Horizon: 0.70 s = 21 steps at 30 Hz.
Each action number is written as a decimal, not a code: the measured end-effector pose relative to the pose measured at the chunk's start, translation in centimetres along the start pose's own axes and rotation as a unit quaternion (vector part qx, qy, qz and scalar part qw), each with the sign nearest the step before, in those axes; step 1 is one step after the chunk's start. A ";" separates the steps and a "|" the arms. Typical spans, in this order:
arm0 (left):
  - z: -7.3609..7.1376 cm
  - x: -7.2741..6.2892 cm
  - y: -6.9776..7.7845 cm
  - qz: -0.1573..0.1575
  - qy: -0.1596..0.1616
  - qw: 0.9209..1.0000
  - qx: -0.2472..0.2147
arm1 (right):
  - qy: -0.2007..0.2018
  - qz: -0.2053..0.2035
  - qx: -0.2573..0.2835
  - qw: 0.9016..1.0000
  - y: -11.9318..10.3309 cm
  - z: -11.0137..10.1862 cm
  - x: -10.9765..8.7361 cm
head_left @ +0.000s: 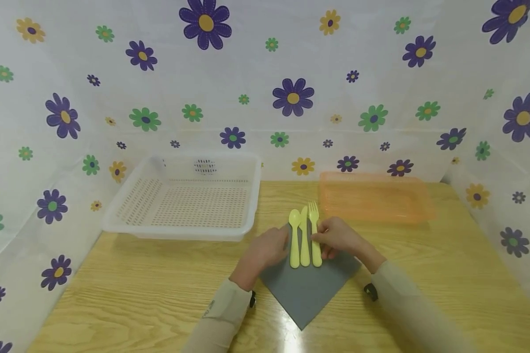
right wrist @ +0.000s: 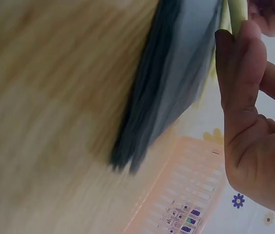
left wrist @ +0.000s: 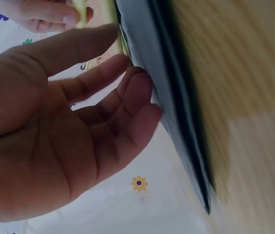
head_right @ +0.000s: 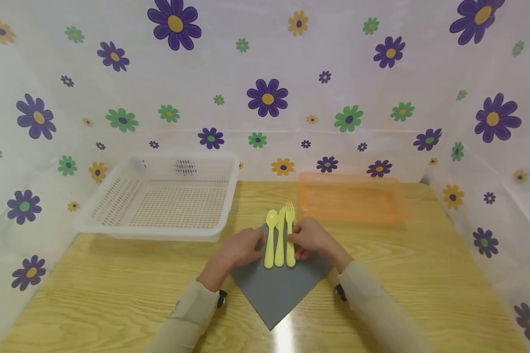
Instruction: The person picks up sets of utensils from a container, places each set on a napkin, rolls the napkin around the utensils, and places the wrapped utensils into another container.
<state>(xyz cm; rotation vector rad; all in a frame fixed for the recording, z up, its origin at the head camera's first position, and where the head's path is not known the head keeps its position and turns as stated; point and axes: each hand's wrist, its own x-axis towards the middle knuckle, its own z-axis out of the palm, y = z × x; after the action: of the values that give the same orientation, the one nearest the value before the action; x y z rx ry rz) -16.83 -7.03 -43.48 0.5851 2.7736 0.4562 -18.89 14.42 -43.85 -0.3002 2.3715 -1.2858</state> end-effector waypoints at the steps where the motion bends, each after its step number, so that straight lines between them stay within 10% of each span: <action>1: 0.0 0.0 0.0 0.003 -0.003 1.000 0.009 | -0.006 0.003 0.003 1.000 0.1 -0.1 0.2; 21: -0.2 -0.4 -0.3 0.024 -0.026 0.999 0.033 | -0.023 0.048 0.007 0.999 -0.2 0.2 1.7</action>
<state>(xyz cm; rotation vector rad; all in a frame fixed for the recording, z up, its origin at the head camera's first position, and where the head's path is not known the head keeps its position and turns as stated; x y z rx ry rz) -16.70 -7.49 -43.29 0.6689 2.7397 0.3563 -20.30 13.54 -44.26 -0.2074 2.3088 -1.2366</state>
